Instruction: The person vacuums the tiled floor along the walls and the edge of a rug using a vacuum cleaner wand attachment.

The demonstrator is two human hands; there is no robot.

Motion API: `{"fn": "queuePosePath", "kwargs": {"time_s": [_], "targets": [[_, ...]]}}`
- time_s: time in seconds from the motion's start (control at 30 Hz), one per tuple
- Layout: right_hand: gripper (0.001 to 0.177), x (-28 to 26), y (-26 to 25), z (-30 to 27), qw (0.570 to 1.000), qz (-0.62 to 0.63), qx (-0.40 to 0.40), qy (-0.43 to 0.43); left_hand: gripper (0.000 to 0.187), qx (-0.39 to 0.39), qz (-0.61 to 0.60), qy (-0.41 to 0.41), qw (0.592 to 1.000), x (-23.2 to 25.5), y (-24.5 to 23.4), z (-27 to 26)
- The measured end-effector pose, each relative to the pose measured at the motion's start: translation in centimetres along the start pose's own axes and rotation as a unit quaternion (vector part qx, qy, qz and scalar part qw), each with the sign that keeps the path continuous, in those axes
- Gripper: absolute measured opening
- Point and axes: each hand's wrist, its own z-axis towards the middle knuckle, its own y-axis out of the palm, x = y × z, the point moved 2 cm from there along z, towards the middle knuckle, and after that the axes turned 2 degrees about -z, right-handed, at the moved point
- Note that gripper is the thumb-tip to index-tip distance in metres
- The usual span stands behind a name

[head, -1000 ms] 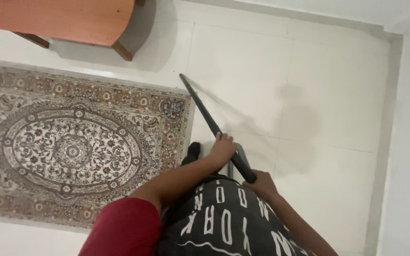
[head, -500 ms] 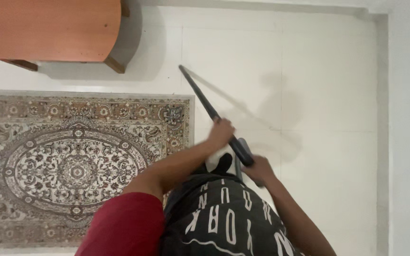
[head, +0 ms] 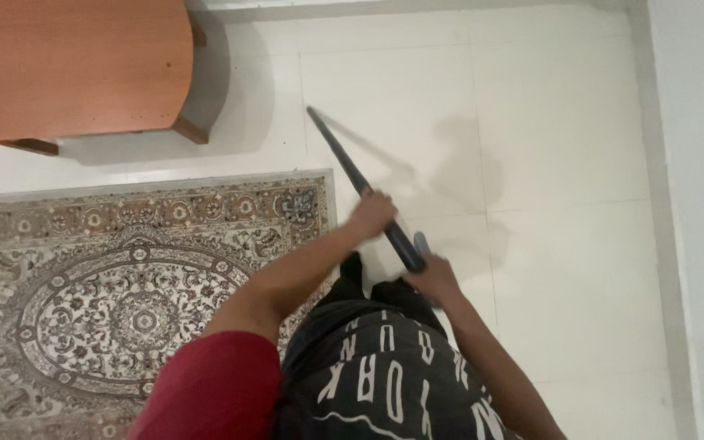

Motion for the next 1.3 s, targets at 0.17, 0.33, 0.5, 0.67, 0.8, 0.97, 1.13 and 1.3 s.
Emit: {"fn": "queuePosePath", "kwargs": {"time_s": [0.17,0.33,0.5,0.67,0.8,0.97,1.13,1.3], "targets": [[0.041,-1.2,1.5,2.8,0.997,0.069,-0.02,0.033,0.017,0.065,-0.001,0.021,0.998,-4.1,0.6,1.7],[0.049,3.9,0.1,-5.8,1.0,0.002,0.019,-0.006,0.018,-0.032,0.009,0.066,0.997,5.2,2.7,-1.0],[0.042,5.8,-1.6,-16.4,0.979,0.036,-0.054,0.195,0.025,-0.009,-0.062,0.156,0.986,13.1,2.4,-6.3],[0.041,5.1,-0.6,-13.6,0.991,0.073,-0.005,0.11,0.031,-0.056,-0.078,0.141,0.985,11.3,1.6,-4.6],[0.038,3.9,-0.2,-6.3,0.996,0.064,0.015,0.066,0.019,-0.024,0.025,0.105,0.994,5.6,2.6,1.2],[0.038,2.3,-2.0,-0.1,0.994,0.089,0.003,0.058,0.015,0.018,0.002,0.071,0.997,0.5,2.6,5.9],[0.046,6.2,-2.9,-3.0,0.994,0.087,0.045,0.047,0.015,0.017,0.034,0.078,0.996,5.7,3.6,6.2],[0.047,13.9,-1.8,-14.0,0.986,0.007,-0.042,0.163,0.015,0.02,-0.068,0.161,0.984,16.9,5.2,0.4]]}}
